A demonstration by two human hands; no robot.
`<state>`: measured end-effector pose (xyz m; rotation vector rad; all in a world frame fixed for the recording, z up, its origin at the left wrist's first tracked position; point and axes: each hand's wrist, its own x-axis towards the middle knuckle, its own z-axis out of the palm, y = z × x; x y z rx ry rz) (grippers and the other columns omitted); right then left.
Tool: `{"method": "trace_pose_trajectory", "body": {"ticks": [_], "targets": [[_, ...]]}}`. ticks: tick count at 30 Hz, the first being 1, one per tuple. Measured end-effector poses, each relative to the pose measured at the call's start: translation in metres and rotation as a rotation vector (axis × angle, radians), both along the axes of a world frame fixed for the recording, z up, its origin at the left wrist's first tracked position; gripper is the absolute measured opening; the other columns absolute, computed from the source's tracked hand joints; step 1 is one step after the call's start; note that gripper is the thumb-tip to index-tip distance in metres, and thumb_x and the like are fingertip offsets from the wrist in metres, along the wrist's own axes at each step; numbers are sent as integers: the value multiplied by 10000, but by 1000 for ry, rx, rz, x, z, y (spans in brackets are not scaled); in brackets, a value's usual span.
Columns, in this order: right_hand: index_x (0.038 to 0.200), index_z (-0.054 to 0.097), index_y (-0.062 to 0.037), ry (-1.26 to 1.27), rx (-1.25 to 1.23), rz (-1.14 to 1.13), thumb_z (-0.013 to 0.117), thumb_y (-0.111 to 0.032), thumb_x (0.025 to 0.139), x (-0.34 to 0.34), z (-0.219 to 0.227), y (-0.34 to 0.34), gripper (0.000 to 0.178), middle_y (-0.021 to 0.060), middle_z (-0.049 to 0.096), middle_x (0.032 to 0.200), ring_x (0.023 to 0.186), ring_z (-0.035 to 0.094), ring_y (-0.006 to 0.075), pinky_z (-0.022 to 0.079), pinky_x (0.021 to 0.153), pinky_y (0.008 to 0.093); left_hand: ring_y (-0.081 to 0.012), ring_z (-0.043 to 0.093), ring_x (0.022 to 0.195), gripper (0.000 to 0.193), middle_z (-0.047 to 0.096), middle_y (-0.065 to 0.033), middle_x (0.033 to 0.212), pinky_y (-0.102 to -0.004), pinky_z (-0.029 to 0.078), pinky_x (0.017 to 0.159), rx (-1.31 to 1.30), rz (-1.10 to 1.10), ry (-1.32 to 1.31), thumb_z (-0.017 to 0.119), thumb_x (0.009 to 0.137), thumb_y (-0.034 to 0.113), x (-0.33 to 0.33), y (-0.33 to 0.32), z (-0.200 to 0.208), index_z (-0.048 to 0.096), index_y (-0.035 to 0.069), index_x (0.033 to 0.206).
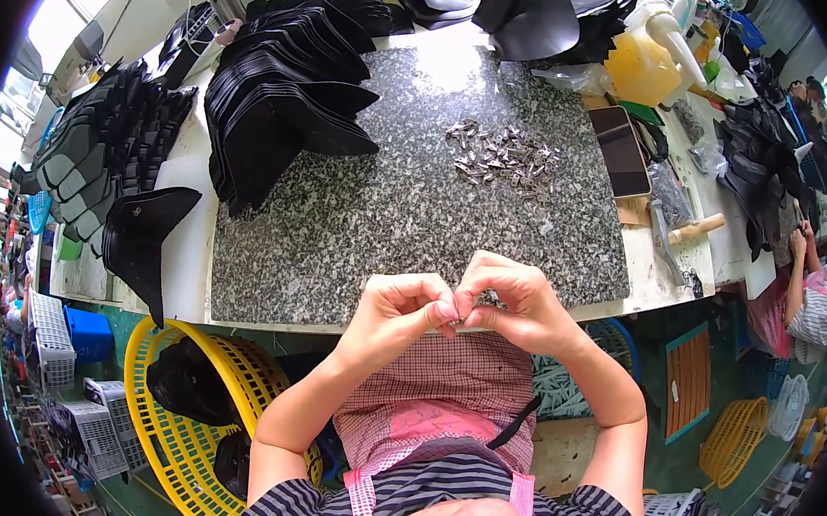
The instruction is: Attaching small metal hooks to shoe upper components at a manufacturing workbench.
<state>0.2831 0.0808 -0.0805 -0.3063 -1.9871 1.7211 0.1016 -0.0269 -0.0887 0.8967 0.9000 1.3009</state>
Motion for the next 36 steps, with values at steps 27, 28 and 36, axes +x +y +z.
{"method": "trace_pose_trajectory", "body": {"ticks": [27,28,36], "targets": [[963,601,-83,101,396,-271,753,56,739,2,-4,-15,304,33,591,788,748,589,237,483,642,341,-158,633,861,132,620,-88,923,-278,517,758,155,84,546,644,946,83,5,-5,-2,642,-27,1019],[963,601,-83,103,395,-270,753,56,739,2,-5,-16,304,33,591,788,748,589,237,483,642,341,-163,635,857,127,623,-94,923,-283,519,752,138,90,552,656,934,74,5,-6,-2,641,-27,1012],[921,508,-66,115,457,-315,725,107,739,0,-8,-20,332,52,570,777,698,582,234,471,619,336,-142,679,799,76,697,-90,869,-269,542,711,160,289,610,707,867,10,12,-9,3,687,-11,937]]}}
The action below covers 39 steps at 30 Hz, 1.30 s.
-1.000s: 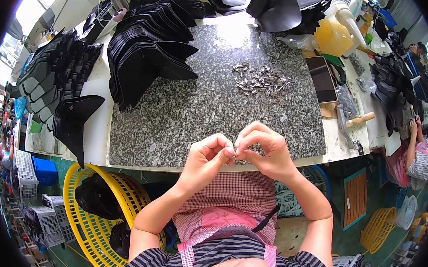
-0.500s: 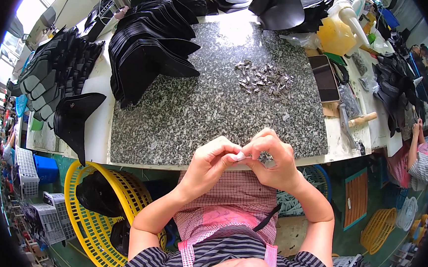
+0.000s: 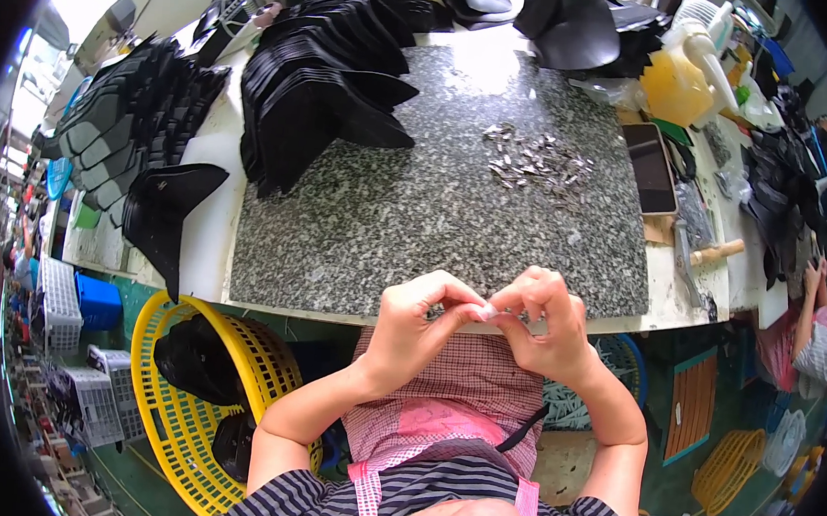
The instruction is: Attaching small metal hooks to shoe upper components at a manufacturing workbench.
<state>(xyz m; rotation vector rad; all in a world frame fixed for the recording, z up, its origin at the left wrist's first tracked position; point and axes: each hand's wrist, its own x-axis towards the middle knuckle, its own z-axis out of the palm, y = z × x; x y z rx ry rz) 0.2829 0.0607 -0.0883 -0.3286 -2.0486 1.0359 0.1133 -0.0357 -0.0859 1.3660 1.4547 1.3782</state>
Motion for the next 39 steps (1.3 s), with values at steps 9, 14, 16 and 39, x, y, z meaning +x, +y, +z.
{"method": "trace_pose_trajectory", "body": {"ticks": [9,14,16,39], "targets": [[998,370,-57,208,-692,49,603,135,880,-28,-16,14,324,65,561,945,890,649,143,574,904,357,-289,606,1053,327,672,-104,1088,-404,465,921,423,328,813,773,766,79,-80,44,22,667,65,1075],[1087,383,-88,259,-931,-58,669,56,892,-33,-22,36,375,70,626,1012,971,680,197,549,914,336,-227,472,1132,703,508,-23,1234,-392,412,887,20,812,1586,790,782,281,-192,70,31,512,77,1395],[1088,392,-88,257,-972,-72,670,44,897,-35,-30,39,363,80,644,1034,994,683,215,541,923,336,-200,505,1110,687,549,3,1180,-361,422,882,-53,758,1634,780,781,271,-210,73,25,521,84,1390],[1089,412,-68,269,-646,-127,670,120,856,-34,-32,27,396,68,635,991,950,661,141,545,871,272,-61,641,777,207,735,-46,829,-240,515,719,-99,175,512,771,831,80,-152,58,57,718,-25,1002]]}}
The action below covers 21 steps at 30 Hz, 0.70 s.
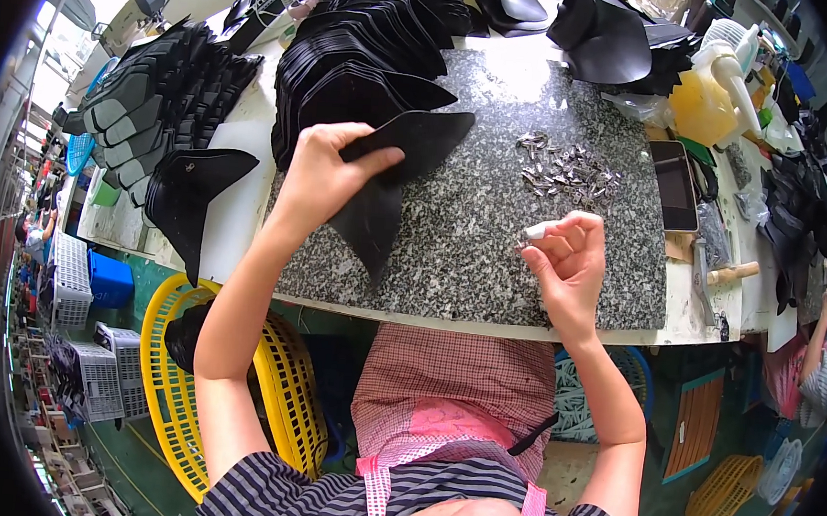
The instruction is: Attaching small metal hooks to shoe upper components at a manufacturing workbench.
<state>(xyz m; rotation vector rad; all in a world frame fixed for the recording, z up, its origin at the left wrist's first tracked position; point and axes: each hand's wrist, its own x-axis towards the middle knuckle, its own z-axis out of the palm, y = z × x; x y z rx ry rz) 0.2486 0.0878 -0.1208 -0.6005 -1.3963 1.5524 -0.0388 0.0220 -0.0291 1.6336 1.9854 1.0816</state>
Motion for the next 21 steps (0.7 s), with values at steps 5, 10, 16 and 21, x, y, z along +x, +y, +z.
{"method": "trace_pose_trajectory", "body": {"ticks": [5,10,16,21], "targets": [[1079,378,-55,105,189,47,687,172,798,-10,36,-17,475,111,655,898,856,685,167,564,798,293,-56,634,801,229,723,-20,875,-225,528,735,-207,-194,-574,769,849,102,43,-31,12,722,-31,1030],[1029,390,-57,51,272,2,730,149,774,-16,43,-20,473,97,679,830,841,698,174,549,781,282,-59,636,839,264,726,-32,928,-237,528,764,-264,-297,-665,752,852,79,65,-42,13,702,-37,1083],[967,403,-69,-5,290,8,766,103,769,-12,41,-22,448,82,689,835,851,691,150,529,812,276,-66,633,866,274,725,-37,939,-253,526,802,-249,-355,-615,724,828,19,78,-45,13,698,-33,1096],[948,397,-76,-52,277,31,777,82,769,-11,45,-23,449,76,695,839,814,662,117,506,784,252,-103,668,882,308,742,-92,940,-275,539,813,-138,-345,-419,704,812,-10,85,-46,14,689,-41,1118]]}}
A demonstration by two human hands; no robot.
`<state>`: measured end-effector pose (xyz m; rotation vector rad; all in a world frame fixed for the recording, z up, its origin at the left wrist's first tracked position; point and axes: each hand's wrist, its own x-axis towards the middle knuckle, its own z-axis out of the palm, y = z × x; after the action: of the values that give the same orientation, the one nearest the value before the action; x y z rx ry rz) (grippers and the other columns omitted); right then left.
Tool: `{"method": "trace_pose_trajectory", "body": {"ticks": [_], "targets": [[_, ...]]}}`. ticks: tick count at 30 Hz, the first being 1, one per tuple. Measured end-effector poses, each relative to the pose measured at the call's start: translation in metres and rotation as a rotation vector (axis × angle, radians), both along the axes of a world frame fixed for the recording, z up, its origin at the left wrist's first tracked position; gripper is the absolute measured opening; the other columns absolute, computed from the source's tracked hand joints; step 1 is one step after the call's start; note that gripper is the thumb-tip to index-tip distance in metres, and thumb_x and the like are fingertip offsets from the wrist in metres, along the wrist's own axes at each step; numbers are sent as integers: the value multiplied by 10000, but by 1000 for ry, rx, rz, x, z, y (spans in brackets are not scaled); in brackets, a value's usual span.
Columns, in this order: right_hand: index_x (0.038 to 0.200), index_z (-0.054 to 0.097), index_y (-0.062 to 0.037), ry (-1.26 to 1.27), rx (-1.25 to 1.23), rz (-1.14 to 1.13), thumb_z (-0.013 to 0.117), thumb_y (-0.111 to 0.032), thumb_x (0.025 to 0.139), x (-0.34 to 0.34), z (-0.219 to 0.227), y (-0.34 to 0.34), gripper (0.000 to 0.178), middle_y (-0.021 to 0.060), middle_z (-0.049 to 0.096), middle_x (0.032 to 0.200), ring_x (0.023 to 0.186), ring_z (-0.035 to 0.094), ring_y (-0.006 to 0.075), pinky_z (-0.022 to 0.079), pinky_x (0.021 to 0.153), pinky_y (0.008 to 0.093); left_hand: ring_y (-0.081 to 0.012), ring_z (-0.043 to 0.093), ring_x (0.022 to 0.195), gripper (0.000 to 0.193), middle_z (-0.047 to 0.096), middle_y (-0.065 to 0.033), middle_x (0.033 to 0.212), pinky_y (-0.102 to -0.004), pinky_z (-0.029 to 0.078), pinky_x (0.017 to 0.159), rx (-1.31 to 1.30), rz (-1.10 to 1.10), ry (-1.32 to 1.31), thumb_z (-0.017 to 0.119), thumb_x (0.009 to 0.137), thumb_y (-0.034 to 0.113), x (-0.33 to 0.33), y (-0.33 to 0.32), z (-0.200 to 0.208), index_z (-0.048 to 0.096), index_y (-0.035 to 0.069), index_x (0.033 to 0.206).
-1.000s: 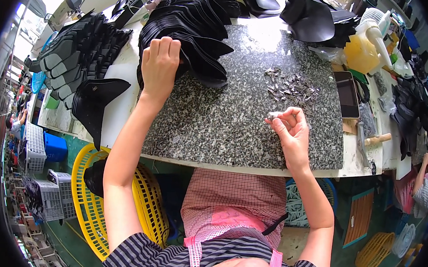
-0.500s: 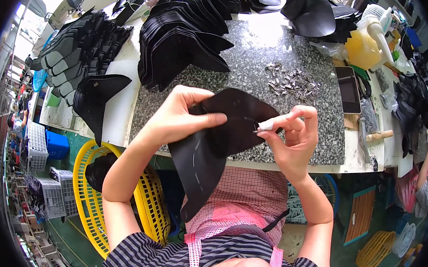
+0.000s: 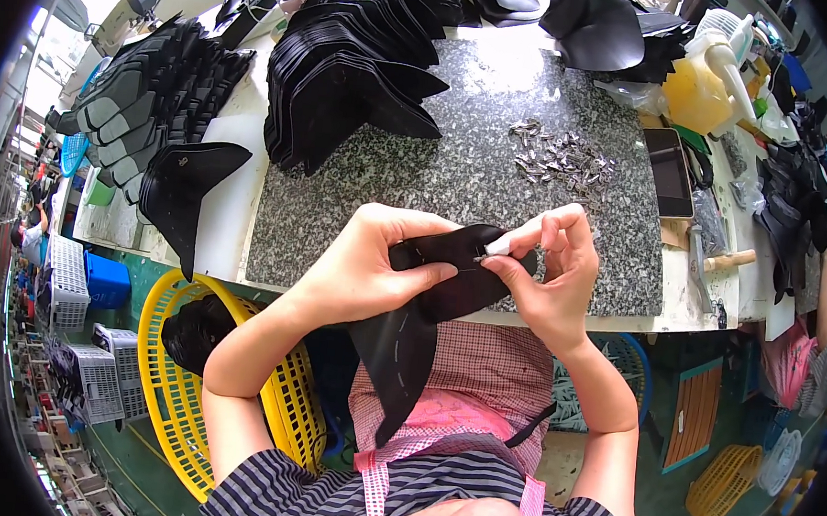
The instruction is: Attaching small metal hooks to shoe upper components at a manufacturing workbench.
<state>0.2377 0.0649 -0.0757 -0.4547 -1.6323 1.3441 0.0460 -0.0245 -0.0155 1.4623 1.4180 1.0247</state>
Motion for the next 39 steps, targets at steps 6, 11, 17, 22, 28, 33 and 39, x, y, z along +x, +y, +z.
{"method": "trace_pose_trajectory", "body": {"ticks": [6,11,17,22,28,33,39], "targets": [[945,382,-81,-33,-47,-113,791,81,730,-8,-5,-6,489,59,612,841,767,528,110,452,753,258,-194,736,892,343,746,-162,960,-290,567,792,193,15,186,726,789,-35,3,-6,-12,713,9,1129],[1182,333,-68,45,-38,-48,732,125,736,-7,-20,-8,630,108,600,989,918,624,197,485,829,298,-258,722,801,310,744,-90,893,-339,559,729,225,2,390,752,795,82,4,-12,-17,746,92,1105],[1085,279,-103,50,341,-108,740,52,816,-1,-34,-8,556,118,619,963,894,620,205,479,868,339,-269,633,780,138,679,-60,774,-379,520,730,597,135,505,748,773,173,13,-3,-27,749,91,884],[1038,252,-94,13,505,-133,733,-18,859,-1,-42,-6,519,115,590,977,887,599,230,458,861,365,-251,644,760,133,636,-78,785,-361,534,671,638,142,463,732,747,36,18,-10,-34,671,31,865],[1022,290,-85,-78,426,-118,688,-68,901,3,-44,-8,415,111,555,995,923,556,209,428,824,324,-257,586,740,148,553,-93,778,-368,516,626,787,85,539,633,681,72,19,-10,-41,579,5,802],[939,268,-81,-292,355,-17,577,-47,915,16,-41,-8,312,150,503,986,931,517,242,405,830,373,-232,565,711,156,518,-70,718,-351,498,596,885,106,691,645,673,131,24,-14,-52,530,30,705],[1050,298,-67,-181,1,38,536,12,901,6,-20,-21,292,130,522,1037,953,535,201,428,889,339,-214,561,712,187,522,-78,738,-335,499,569,988,139,739,658,677,144,28,-19,-53,527,14,712]]}}
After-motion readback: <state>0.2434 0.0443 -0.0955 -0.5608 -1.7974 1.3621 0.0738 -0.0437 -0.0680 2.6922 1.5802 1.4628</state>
